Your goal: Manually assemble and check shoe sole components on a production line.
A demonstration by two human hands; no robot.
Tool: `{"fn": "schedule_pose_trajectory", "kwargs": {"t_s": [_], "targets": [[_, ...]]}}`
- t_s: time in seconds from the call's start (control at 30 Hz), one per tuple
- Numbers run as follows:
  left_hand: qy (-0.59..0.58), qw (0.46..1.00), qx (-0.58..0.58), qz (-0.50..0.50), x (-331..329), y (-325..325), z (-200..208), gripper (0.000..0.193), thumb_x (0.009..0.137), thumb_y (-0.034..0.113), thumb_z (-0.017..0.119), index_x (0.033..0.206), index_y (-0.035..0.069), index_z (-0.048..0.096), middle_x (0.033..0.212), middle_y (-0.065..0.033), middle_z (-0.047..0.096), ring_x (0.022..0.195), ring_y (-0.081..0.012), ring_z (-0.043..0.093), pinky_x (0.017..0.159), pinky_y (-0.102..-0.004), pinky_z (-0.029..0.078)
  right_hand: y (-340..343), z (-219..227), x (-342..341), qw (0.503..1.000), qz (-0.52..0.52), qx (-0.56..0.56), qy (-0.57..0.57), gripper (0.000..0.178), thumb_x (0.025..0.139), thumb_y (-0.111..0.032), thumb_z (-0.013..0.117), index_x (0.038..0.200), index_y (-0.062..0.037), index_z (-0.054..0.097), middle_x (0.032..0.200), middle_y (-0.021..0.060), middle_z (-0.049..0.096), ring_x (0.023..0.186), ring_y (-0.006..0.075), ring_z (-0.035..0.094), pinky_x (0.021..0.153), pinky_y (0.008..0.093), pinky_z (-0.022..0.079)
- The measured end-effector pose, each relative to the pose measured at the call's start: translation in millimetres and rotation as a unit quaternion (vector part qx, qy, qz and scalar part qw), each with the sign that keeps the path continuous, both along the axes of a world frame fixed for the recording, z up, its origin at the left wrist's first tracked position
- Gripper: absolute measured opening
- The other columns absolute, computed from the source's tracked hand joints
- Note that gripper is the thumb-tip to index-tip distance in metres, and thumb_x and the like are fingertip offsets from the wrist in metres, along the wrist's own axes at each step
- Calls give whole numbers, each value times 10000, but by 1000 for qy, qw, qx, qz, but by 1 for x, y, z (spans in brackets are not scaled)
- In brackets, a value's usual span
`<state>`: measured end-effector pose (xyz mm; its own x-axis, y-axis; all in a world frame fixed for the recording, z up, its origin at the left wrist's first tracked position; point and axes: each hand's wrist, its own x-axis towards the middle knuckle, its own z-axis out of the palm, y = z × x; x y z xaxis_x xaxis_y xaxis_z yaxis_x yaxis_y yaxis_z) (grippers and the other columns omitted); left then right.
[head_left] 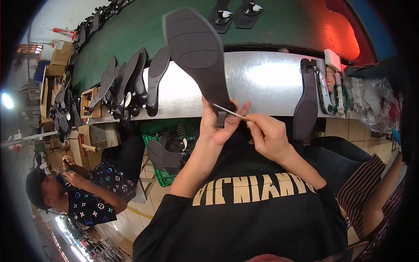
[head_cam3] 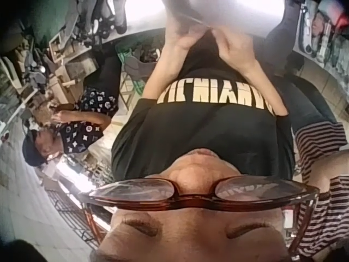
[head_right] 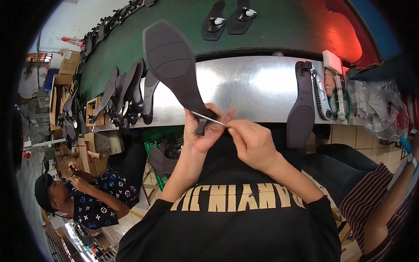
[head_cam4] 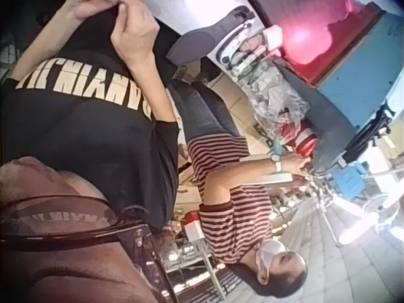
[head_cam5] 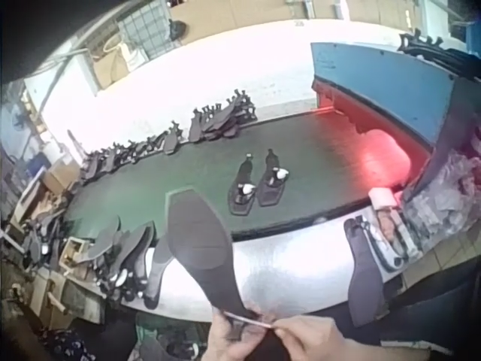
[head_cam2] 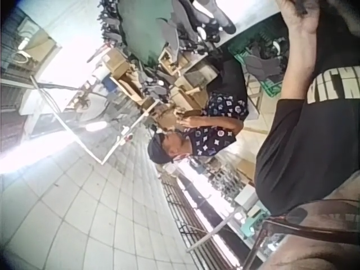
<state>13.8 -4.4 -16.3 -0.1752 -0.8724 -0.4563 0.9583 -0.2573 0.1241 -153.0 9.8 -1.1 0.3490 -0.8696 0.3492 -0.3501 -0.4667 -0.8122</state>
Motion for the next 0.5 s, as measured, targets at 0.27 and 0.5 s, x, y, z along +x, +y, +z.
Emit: {"fn": "schedule_pose_trajectory", "kwargs": {"t_s": [0.27,0.5], "targets": [[-55,997,49,26,-4,-19,-20,390,887,496,580,740,136,589,626,0,544,631,-164,550,791,-364,489,4,-14,10,998,-12,44,38,18,864,5,573,872,-3,560,751,150,593,642,325,609,560,362,463],[-66,992,107,27,13,-31,-32,462,836,612,598,843,150,597,720,2,577,671,-168,557,671,-338,490,30,-8,28,979,200,2,25,89,811,-71,594,820,-64,506,670,100,499,627,302,579,551,408,484]]}}
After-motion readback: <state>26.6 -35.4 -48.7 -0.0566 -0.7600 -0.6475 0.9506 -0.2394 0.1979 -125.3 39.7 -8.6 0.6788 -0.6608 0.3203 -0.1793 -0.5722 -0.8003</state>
